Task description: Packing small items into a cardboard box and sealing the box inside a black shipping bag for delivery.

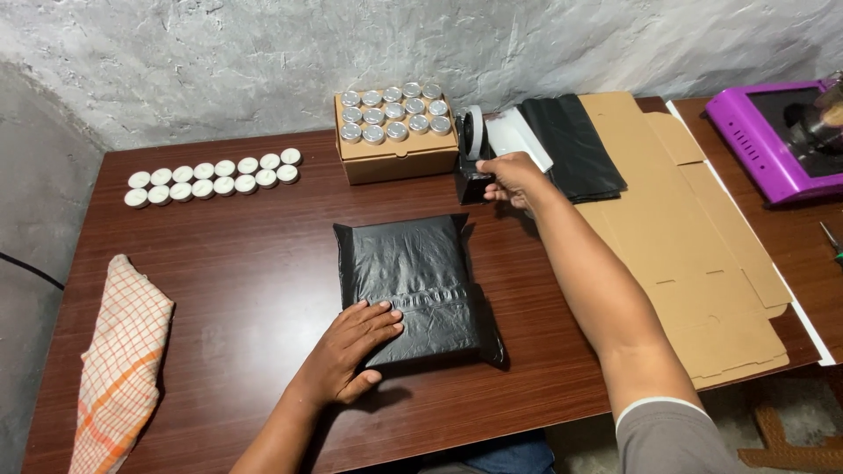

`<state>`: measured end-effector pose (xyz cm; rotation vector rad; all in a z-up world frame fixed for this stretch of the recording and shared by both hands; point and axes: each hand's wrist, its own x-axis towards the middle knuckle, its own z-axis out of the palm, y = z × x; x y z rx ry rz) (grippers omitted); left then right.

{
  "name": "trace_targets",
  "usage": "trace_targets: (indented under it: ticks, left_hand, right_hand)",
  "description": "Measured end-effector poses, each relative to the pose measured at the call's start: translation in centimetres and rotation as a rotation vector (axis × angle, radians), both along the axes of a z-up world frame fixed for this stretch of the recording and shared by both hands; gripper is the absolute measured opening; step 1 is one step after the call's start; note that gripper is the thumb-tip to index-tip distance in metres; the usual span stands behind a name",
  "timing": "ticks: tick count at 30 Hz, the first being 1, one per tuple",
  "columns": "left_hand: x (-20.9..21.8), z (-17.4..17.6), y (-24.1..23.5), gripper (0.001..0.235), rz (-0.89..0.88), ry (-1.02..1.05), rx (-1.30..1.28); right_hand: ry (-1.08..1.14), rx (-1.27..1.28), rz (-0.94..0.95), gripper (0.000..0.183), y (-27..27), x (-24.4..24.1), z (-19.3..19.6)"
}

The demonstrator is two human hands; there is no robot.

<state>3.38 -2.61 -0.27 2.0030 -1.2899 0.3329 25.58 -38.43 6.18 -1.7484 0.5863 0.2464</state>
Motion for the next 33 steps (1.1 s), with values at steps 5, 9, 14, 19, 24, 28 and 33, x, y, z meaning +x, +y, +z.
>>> trace_targets:
  ticks: [5,9,14,19,24,28,33]
  left_hand:
    - [0.0,0.0,0.0,0.069,-0.001,-0.011,0.001]
    - [0.0,0.2,0.0,0.068,0.001,-0.008,0.012]
    - [0.0,0.0,0.1,0.067,0.003,-0.005,0.023]
    - [0.0,-0.1,0.0,0.067,0.003,-0.018,0.016]
    - [0.0,0.0,0.0,0.066,0.002,-0.007,0.006]
    - [0.0,-0.1,0.0,0.065,0.000,-0.014,0.007]
    - [-0.1,0.1,0.0,0.065,0.002,-0.007,0.009]
  right_hand:
    - [-0.093,0.160,-0.065,0.031,0.1,-0.2,-0.7]
    - [-0.135,0.174,-0.061,0.031,0.2,-0.4,-1.1]
    - [-0.186,0.240,-0.094,0.023,0.4,-1.4,-1.8]
    - [-0.258,0.265,-0.125,0.016,0.5,-2.0,-2.3]
    - [-0.357,0.294,-0.084,0.025,0.3,-2.5,-3.4]
    - [-0.363,0.306,-0.111,0.010,0.4,-2.7,-3.6]
    - [-0.360,0.315,-0.138,0.033,0.1,-1.9,-5.2]
